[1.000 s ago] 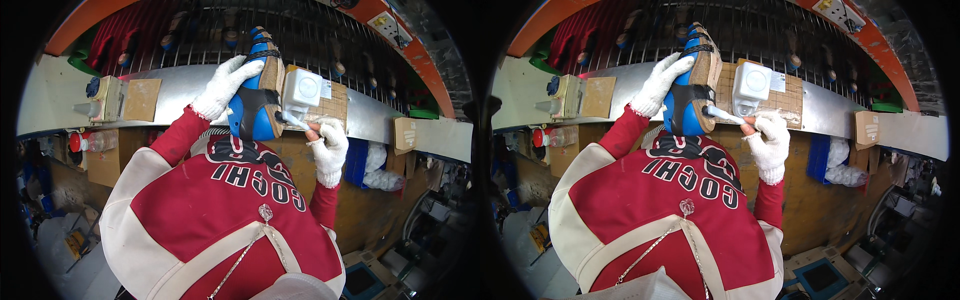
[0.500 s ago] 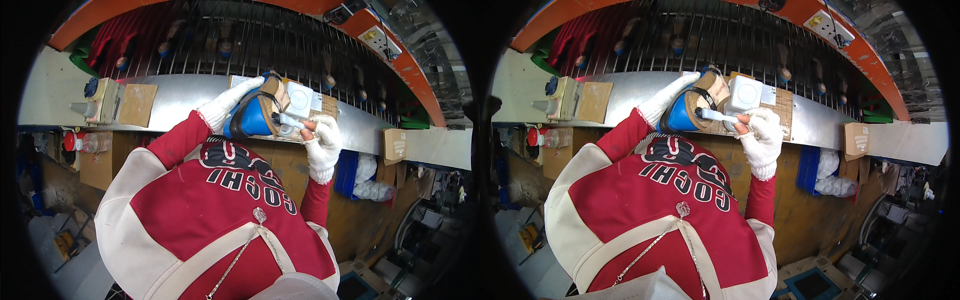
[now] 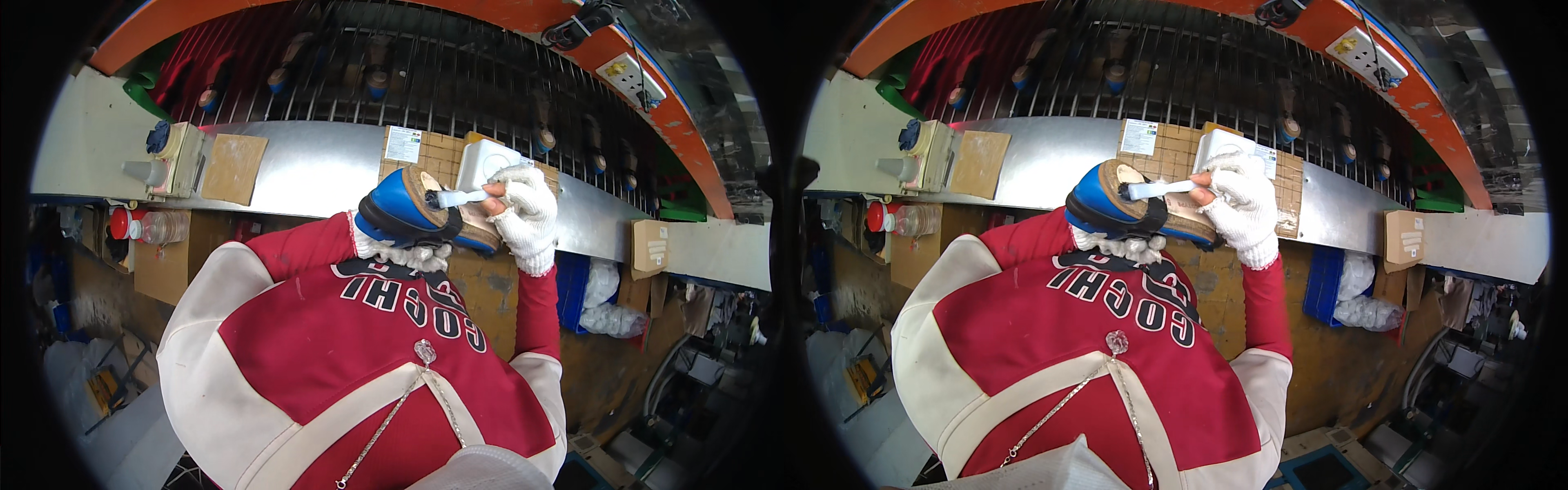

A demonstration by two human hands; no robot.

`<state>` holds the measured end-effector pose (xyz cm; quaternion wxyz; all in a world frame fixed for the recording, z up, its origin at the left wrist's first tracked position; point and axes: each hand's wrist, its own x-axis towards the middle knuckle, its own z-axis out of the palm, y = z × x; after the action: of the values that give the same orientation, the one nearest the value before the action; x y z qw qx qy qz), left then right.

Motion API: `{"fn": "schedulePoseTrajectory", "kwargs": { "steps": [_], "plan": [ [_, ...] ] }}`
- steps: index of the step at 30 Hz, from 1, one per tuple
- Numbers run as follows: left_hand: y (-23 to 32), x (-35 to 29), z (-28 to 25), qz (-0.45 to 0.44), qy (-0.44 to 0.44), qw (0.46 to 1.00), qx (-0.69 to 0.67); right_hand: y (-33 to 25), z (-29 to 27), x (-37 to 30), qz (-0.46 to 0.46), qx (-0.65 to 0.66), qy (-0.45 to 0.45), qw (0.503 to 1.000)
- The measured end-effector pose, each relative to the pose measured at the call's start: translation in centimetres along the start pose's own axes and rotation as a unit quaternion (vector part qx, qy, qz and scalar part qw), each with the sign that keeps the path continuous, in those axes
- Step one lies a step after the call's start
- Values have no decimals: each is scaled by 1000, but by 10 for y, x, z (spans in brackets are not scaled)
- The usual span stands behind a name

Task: The person holds a blue and brown sandal and uses a small brush to apply a white adhesive from a container onto the sole and strap areas. The sandal is repeatedly rotated to access different sections while the brush is dipped into the container between applications.

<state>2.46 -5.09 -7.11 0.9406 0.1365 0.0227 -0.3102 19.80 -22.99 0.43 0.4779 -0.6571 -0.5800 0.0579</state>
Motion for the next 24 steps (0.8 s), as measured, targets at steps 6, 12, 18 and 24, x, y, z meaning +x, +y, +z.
{"fn": "schedulePoseTrajectory", "kwargs": {
  "steps": [6,12,18,24],
  "plan": [
    [-23,49,-36,-244,-435,786,-366,-3,-4,10,8,21,-59,998],
    [-16,50,-35,-277,-449,772,-354,-7,-13,14,-5,4,-81,997],
    [15,15,-32,100,-114,978,-141,-35,-18,-9,51,-202,46,977],
    [62,-6,-18,370,158,903,150,-55,38,-47,29,-238,138,961]
  ]
}}
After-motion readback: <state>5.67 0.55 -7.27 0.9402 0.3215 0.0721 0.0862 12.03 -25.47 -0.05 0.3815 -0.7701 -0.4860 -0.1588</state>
